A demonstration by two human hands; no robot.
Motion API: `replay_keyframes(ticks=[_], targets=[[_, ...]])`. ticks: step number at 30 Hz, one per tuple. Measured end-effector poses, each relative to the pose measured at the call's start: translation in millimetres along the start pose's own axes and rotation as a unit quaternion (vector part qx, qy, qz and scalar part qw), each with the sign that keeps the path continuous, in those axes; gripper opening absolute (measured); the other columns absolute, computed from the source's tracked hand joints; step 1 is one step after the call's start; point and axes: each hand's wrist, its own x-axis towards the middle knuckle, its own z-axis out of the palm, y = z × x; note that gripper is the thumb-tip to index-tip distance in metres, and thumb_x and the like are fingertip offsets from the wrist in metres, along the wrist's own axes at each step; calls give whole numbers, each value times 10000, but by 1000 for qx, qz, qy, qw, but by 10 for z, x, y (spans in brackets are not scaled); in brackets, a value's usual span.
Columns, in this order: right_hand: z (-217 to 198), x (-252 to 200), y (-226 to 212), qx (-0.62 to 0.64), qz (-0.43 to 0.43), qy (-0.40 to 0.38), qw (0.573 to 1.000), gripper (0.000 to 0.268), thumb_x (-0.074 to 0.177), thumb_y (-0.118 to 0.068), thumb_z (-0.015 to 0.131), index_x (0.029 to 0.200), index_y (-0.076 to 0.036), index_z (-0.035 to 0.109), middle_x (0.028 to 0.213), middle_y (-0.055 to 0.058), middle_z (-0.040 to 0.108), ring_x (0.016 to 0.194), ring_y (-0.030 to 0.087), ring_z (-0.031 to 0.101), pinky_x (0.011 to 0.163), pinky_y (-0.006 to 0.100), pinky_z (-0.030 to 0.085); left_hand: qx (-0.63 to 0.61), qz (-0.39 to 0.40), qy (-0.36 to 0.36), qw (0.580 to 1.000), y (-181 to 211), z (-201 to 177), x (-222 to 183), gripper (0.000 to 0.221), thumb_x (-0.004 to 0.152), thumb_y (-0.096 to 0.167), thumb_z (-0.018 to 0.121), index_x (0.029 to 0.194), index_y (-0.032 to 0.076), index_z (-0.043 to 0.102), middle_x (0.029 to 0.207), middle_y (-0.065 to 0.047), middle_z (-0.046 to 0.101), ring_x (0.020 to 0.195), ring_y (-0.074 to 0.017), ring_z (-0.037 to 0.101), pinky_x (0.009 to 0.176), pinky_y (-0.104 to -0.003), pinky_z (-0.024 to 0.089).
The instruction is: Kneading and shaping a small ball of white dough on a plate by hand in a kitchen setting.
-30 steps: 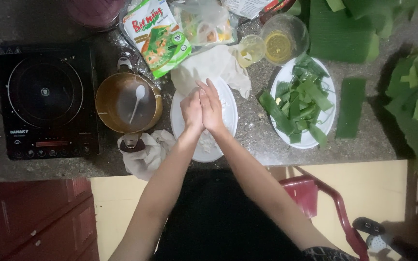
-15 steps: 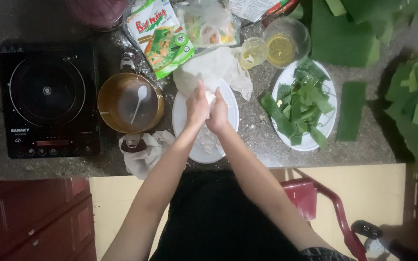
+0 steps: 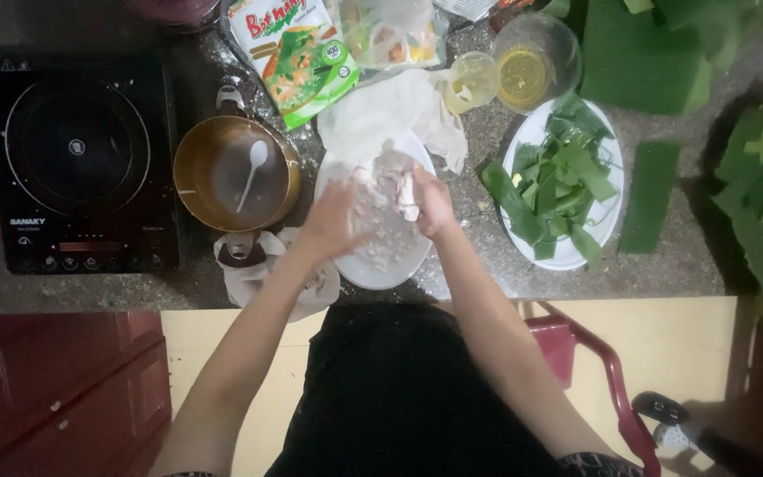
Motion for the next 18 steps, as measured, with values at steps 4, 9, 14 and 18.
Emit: replay_keyframes(ticks=[4,9,14,18], targets=[[29,-36,154,-142,28,7,989,570,887,-511,581,1341,-190,455,1360,90,424,1097,365,482,798,409,480,81,4,-95,992,245,-56,-359,1226,532,783,656,1448,75,252,1460,-262,257,1358,-403,233,1147,-461,144],[115,-415,-62,-432,-36,17,901,671,891,-678,423,1358,-196,451,1315,109,502,1214,312,484,934,481,458,85,3,-21,996,96,413,-428,1166,606,799,576,1433,41,259,1433,-267,289,1335,-452,242,1142,-510,126],[-344,-511,77,-586,-107,120,794,487,889,-433,510,1283,-146,503,1142,116,613,1101,285,564,924,419,471,85,-16,36,996,70,577,-393,1183,592,831,554,1390,-8,313,1389,-289,335,1297,-475,292,1123,-521,183],[-645,-279,492,-561,-52,78,823,666,770,-246,706,1301,-58,352,1186,275,488,1130,448,512,939,518,467,52,-65,3,996,170,532,-305,1132,699,807,486,1434,-2,194,1429,-284,236,1329,-483,202,1126,-528,160]])
